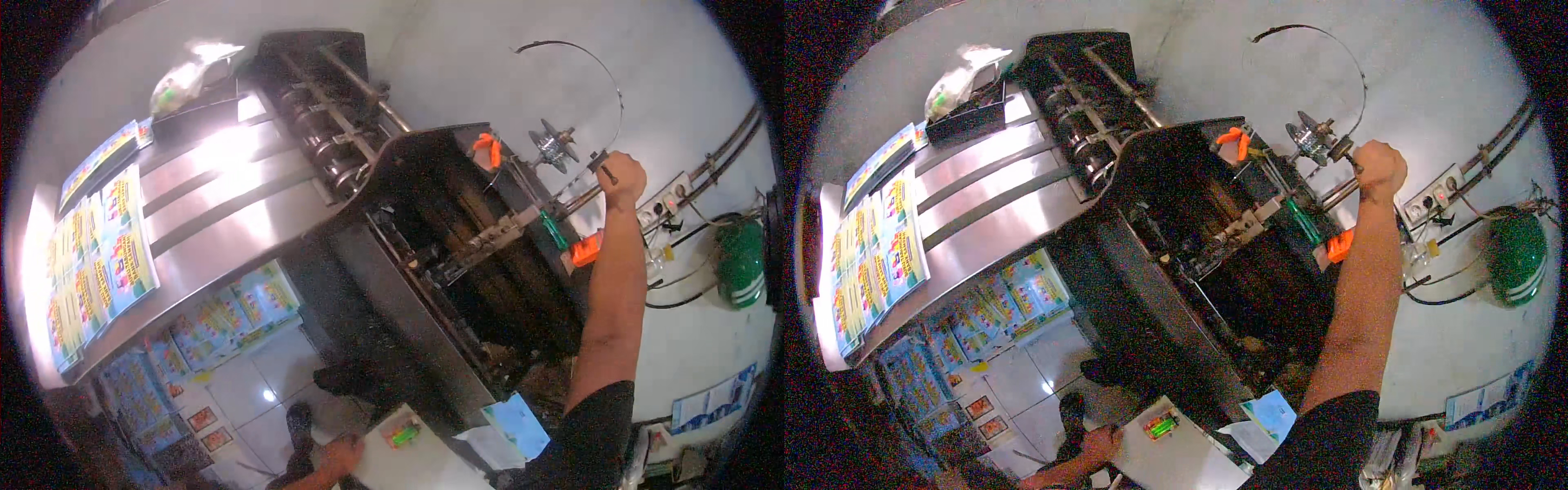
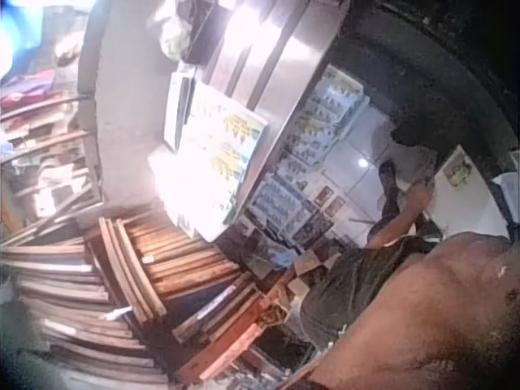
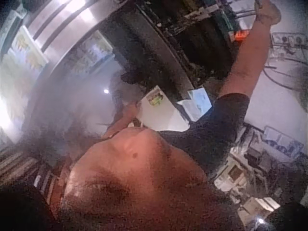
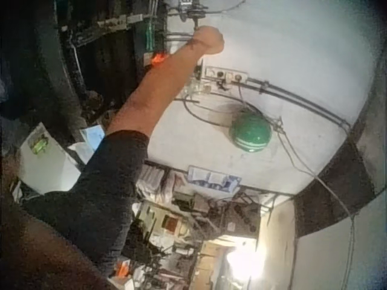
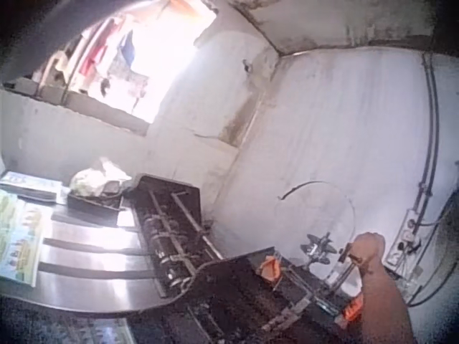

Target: The person feeds printed sheets into a binding machine, then gathers, aligns, and folds printed booklets on a table by hand.

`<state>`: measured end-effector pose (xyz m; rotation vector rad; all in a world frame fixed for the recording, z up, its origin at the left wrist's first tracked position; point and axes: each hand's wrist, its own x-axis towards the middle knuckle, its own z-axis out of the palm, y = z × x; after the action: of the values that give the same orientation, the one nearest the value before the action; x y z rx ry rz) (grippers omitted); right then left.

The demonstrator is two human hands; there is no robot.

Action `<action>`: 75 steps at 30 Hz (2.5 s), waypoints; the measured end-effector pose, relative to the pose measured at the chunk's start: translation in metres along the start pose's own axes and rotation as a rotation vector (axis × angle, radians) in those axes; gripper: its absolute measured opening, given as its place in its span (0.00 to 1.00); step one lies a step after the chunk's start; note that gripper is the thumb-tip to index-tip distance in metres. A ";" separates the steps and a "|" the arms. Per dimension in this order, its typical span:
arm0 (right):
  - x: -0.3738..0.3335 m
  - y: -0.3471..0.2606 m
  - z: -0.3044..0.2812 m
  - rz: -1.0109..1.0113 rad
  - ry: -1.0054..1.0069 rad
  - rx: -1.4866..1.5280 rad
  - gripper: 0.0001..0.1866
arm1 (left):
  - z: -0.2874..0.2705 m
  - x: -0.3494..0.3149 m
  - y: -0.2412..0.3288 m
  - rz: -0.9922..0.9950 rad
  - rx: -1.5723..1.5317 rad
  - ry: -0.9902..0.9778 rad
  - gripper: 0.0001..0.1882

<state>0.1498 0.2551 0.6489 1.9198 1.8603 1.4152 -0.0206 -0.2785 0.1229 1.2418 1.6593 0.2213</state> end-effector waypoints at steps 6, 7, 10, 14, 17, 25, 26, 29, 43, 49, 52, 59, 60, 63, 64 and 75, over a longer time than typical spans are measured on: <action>-0.017 0.010 -0.009 0.148 -0.034 0.192 0.21 | -0.006 -0.010 0.004 -0.034 -0.029 0.025 0.29; -0.016 0.010 -0.007 0.145 -0.033 0.197 0.21 | -0.006 -0.011 0.002 -0.039 -0.029 0.028 0.29; -0.012 0.017 0.002 0.120 -0.034 0.214 0.24 | 0.004 -0.014 -0.006 -0.039 -0.045 0.047 0.29; -0.007 0.023 0.008 0.031 -0.044 0.315 0.26 | 0.011 -0.011 -0.011 0.004 0.050 0.124 0.28; 0.000 0.032 0.001 -0.011 -0.214 0.363 0.30 | 0.023 -0.003 -0.016 0.073 0.018 0.176 0.28; -0.285 -0.019 -0.082 -0.010 0.955 1.475 0.17 | 0.010 -0.006 -0.002 0.000 -0.033 0.234 0.26; -0.352 -0.019 -0.076 -0.239 0.790 1.537 0.15 | 0.008 -0.006 0.008 -0.001 -0.029 0.222 0.26; -0.503 -0.073 -0.014 -0.437 0.202 1.853 0.12 | 0.012 -0.013 -0.004 -0.108 0.010 0.195 0.25; -0.752 -0.128 0.105 0.395 -0.134 1.835 0.17 | 0.019 -0.014 0.002 -0.050 0.077 0.365 0.22; -0.789 -0.131 0.137 0.294 0.017 1.799 0.16 | 0.033 -0.012 -0.006 0.029 0.126 0.495 0.21; -0.778 -0.131 0.129 0.441 -0.097 1.834 0.16 | 0.034 -0.015 -0.005 0.118 0.076 0.583 0.22; -0.766 -0.136 0.130 0.303 -0.039 1.837 0.14 | 0.037 -0.011 -0.016 0.157 0.018 0.580 0.24; -0.765 -0.138 0.133 0.278 0.000 1.829 0.14 | 0.037 -0.011 -0.016 0.162 0.022 0.585 0.24; -0.767 -0.134 0.144 0.216 0.019 1.809 0.13 | 0.037 -0.010 -0.014 0.142 0.028 0.546 0.24; -0.767 -0.135 0.144 0.220 0.024 1.813 0.13 | 0.038 -0.010 -0.014 0.138 0.023 0.554 0.25; -0.760 -0.131 0.127 0.161 0.019 1.727 0.10 | -0.044 0.086 0.022 0.438 -0.305 0.298 0.34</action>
<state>0.2833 -0.2827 0.0981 2.3361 3.3465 -0.7322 -0.0385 -0.1830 0.1061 1.3672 1.5037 0.9323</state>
